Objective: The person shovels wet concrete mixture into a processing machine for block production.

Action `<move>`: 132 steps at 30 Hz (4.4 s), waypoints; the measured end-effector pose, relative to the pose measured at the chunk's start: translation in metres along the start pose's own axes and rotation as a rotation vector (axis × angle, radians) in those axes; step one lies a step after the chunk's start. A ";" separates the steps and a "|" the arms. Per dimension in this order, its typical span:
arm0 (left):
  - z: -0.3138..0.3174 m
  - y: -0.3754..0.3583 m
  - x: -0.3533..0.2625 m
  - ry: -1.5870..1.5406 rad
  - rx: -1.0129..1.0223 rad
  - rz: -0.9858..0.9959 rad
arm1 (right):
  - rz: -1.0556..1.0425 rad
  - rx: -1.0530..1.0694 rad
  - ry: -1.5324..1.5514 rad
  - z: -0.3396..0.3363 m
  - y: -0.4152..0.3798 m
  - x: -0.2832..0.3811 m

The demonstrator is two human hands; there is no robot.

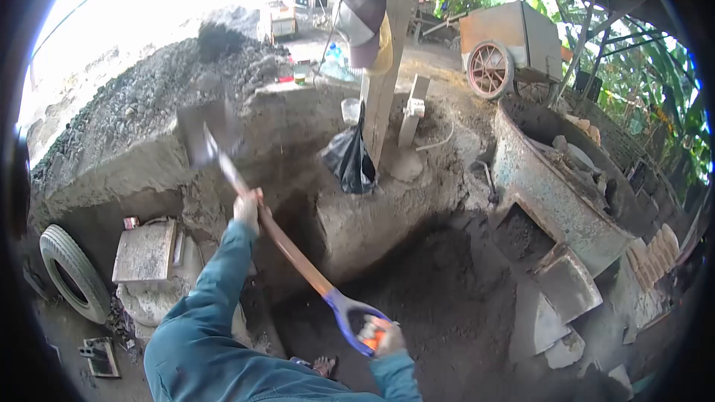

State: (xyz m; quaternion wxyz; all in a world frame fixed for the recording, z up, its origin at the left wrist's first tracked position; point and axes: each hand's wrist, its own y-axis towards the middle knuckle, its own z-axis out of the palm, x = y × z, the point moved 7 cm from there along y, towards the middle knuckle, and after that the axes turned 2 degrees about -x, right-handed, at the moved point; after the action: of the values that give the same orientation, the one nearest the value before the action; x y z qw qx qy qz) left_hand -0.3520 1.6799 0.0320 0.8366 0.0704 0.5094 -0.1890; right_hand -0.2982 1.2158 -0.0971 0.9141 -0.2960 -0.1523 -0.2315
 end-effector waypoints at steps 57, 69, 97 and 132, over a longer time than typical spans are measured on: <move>0.314 -1.176 0.465 1.170 2.158 -2.418 | -1.692 -1.703 2.009 -0.194 -0.282 -0.093; 0.417 -1.305 0.469 0.719 2.482 -1.837 | -1.939 -1.873 1.259 -0.229 -0.402 0.066; 0.232 -0.886 0.343 1.344 2.143 -2.282 | -1.828 -1.931 1.823 0.003 -0.070 -0.090; 0.339 -1.119 0.294 0.935 1.927 -2.927 | -0.294 -3.659 0.027 0.111 -0.403 0.014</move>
State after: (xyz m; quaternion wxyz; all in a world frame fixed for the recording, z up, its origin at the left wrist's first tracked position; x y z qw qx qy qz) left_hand -0.3860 0.4746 0.0173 0.5127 -0.0629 -0.0446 0.8551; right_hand -0.5092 0.9902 0.1845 0.5407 0.7886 -0.2462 0.1587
